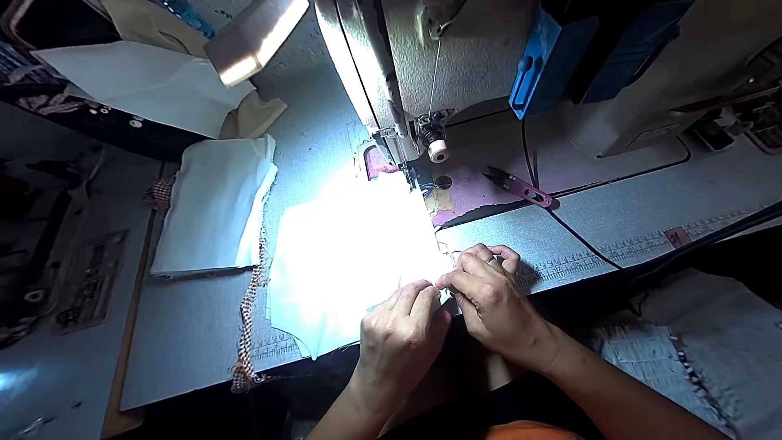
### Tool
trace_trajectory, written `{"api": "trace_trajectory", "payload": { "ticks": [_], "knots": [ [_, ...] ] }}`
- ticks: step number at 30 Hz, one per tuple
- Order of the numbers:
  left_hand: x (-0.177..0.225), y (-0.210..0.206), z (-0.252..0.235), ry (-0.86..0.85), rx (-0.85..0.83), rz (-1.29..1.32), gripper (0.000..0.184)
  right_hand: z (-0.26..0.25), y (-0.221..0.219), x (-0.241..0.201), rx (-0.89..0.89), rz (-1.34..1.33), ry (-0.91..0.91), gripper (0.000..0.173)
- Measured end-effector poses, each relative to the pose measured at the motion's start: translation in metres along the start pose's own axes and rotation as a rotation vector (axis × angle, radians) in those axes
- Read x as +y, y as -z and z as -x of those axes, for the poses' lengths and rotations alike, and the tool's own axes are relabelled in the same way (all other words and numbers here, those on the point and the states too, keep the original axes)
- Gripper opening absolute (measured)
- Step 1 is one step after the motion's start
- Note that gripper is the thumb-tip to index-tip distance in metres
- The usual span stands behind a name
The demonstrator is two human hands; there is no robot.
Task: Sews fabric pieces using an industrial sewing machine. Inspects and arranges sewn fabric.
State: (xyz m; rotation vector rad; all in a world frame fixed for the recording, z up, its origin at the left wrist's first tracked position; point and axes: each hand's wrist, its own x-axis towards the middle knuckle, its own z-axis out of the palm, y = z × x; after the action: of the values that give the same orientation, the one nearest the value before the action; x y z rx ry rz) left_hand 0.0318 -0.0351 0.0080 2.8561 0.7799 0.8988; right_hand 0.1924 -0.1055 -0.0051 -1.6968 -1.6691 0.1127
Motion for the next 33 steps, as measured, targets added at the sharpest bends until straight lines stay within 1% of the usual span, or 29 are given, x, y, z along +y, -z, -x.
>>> {"api": "trace_trajectory", "payload": {
  "ticks": [3, 7, 11, 16, 19, 21, 23, 25, 26, 28, 29, 30, 31, 33],
  "knots": [
    [0.001, -0.002, -0.001, -0.018, 0.012, -0.037, 0.024, -0.001, 0.002, 0.0, -0.021, 0.016, 0.005, 0.02],
    [-0.002, 0.001, -0.004, -0.031, -0.025, -0.036, 0.024, 0.001, 0.005, 0.001, -0.054, 0.014, 0.053, 0.021],
    [-0.009, 0.007, -0.007, -0.024, -0.081, 0.023, 0.024, 0.005, -0.004, 0.003, 0.048, -0.026, 0.093, 0.019],
    [-0.019, 0.019, -0.016, -0.032, -0.209, 0.116, 0.025, 0.011, -0.008, -0.004, 0.096, 0.125, 0.149, 0.022],
    [-0.028, 0.023, -0.029, -0.067, -0.295, 0.162, 0.025, 0.015, -0.01, -0.003, 0.115, 0.193, 0.172, 0.02],
    [-0.027, 0.024, -0.039, -0.091, -0.336, 0.073, 0.031, 0.016, -0.009, -0.002, 0.117, 0.22, 0.183, 0.019],
    [-0.03, 0.018, -0.045, -0.072, -0.325, -0.115, 0.034, 0.017, -0.01, -0.002, 0.125, 0.238, 0.197, 0.019],
    [-0.038, 0.015, -0.049, 0.057, -0.353, -0.323, 0.034, 0.018, -0.011, 0.0, 0.129, 0.257, 0.205, 0.021],
    [-0.041, 0.016, -0.053, 0.133, -0.356, -0.418, 0.031, 0.018, -0.012, 0.0, 0.135, 0.267, 0.206, 0.021],
    [-0.038, 0.019, -0.064, 0.277, -0.331, -0.592, 0.018, 0.019, -0.013, 0.001, 0.146, 0.272, 0.205, 0.021],
    [-0.031, 0.02, -0.07, 0.322, -0.313, -0.62, 0.019, 0.02, -0.013, 0.001, 0.148, 0.269, 0.206, 0.021],
    [-0.024, 0.021, -0.075, 0.336, -0.296, -0.587, 0.02, 0.02, -0.013, 0.001, 0.146, 0.267, 0.205, 0.021],
    [-0.018, 0.02, -0.079, 0.313, -0.274, -0.512, 0.02, 0.019, -0.013, 0.0, 0.146, 0.261, 0.203, 0.021],
    [-0.015, 0.009, -0.086, 0.222, -0.244, -0.284, 0.02, 0.019, -0.012, -0.001, 0.145, 0.259, 0.196, 0.02]
  ]
}}
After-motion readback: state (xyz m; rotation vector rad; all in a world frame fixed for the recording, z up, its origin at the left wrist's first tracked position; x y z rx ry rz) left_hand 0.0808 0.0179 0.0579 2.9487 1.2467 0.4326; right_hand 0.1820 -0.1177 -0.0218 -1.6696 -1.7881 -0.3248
